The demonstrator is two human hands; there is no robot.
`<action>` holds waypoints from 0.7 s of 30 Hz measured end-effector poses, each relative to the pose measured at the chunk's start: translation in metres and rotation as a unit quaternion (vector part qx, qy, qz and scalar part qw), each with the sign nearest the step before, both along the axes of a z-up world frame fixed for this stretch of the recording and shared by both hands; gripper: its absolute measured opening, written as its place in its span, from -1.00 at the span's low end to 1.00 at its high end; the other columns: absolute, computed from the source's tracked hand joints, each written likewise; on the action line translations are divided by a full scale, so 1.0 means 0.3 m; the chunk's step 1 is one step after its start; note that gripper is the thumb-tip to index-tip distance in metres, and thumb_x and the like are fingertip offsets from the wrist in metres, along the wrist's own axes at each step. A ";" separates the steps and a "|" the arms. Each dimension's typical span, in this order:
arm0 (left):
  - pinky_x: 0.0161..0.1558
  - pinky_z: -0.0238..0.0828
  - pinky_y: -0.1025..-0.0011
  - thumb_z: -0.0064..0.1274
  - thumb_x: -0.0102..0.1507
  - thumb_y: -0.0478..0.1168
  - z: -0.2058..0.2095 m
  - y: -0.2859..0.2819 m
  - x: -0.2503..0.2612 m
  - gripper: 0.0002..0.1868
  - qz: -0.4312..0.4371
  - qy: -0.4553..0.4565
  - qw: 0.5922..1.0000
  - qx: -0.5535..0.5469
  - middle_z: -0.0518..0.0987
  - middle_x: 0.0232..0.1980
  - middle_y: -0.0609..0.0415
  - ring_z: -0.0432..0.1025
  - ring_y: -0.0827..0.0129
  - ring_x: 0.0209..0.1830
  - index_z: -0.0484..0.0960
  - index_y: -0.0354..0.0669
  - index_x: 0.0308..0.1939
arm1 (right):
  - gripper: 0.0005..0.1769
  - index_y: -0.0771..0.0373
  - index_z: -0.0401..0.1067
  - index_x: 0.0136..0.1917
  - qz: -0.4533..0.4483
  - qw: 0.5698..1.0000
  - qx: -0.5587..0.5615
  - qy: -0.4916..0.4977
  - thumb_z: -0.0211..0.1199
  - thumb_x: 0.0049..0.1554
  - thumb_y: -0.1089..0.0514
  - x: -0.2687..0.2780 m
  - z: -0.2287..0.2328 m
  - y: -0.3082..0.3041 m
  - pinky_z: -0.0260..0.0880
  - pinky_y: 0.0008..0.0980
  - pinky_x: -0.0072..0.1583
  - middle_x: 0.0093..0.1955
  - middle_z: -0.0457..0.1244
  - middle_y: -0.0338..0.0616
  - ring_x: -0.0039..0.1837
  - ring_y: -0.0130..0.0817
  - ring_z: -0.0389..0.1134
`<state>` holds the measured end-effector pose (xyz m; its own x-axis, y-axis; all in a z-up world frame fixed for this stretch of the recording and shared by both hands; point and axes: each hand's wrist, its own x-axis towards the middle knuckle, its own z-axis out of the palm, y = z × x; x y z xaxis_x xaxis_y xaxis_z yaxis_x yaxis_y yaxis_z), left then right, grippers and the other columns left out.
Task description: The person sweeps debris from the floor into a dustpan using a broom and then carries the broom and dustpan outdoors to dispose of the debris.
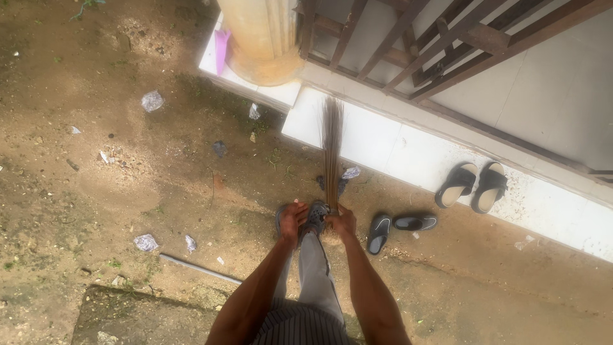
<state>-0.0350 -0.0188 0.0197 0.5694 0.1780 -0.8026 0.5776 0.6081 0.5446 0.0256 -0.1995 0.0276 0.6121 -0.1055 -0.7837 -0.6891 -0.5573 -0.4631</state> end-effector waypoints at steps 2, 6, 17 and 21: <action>0.33 0.29 0.12 -0.16 0.36 0.15 -0.030 0.004 0.000 -0.33 -0.004 0.000 1.000 -0.004 0.54 0.32 -0.23 0.42 0.01 0.36 0.48 -0.39 0.26 | -0.19 0.04 0.47 0.43 0.145 0.989 -0.025 0.006 0.56 -0.11 0.12 0.116 -0.023 -0.014 0.47 -0.27 0.15 0.06 0.48 0.05 -0.02 -0.26 0.49; 0.31 0.31 0.09 -0.12 0.33 0.14 -0.069 -0.001 -0.019 -0.32 -0.001 0.005 1.000 -0.004 0.56 0.30 -0.27 0.44 0.00 0.35 0.49 -0.43 0.25 | -0.22 0.04 0.49 0.41 0.190 0.981 -0.028 0.009 0.54 -0.11 0.16 0.107 0.048 -0.064 0.45 -0.25 0.14 0.04 0.49 0.07 -0.02 -0.26 0.49; 0.28 0.31 0.07 -0.05 0.31 0.14 -0.101 -0.024 -0.022 -0.36 -0.032 0.000 0.999 -0.014 0.59 0.26 -0.26 0.45 -0.01 0.32 0.53 -0.39 0.18 | -0.20 0.32 0.46 0.42 -0.161 0.982 0.096 0.002 0.50 -0.12 0.35 -0.163 -0.058 -0.107 0.44 -0.28 0.04 0.02 0.46 0.15 -0.08 -0.21 0.46; 0.25 0.35 0.07 -0.04 0.29 0.15 -0.086 -0.019 -0.023 -0.36 -0.044 -0.029 0.999 0.007 0.61 0.22 -0.25 0.47 -0.01 0.28 0.55 -0.37 0.17 | -0.12 0.30 0.27 0.48 -0.286 0.946 0.151 -0.002 0.44 -0.10 0.41 -0.201 0.008 -0.116 0.51 -0.20 0.04 0.10 0.44 0.20 -0.07 -0.16 0.49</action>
<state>-0.0419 -0.0247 -0.0061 0.6291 0.1362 -0.7653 0.5958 0.5478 0.5873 -0.0348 -0.2343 0.0299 0.5254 -0.1928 -0.8287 -0.8359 0.0651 -0.5451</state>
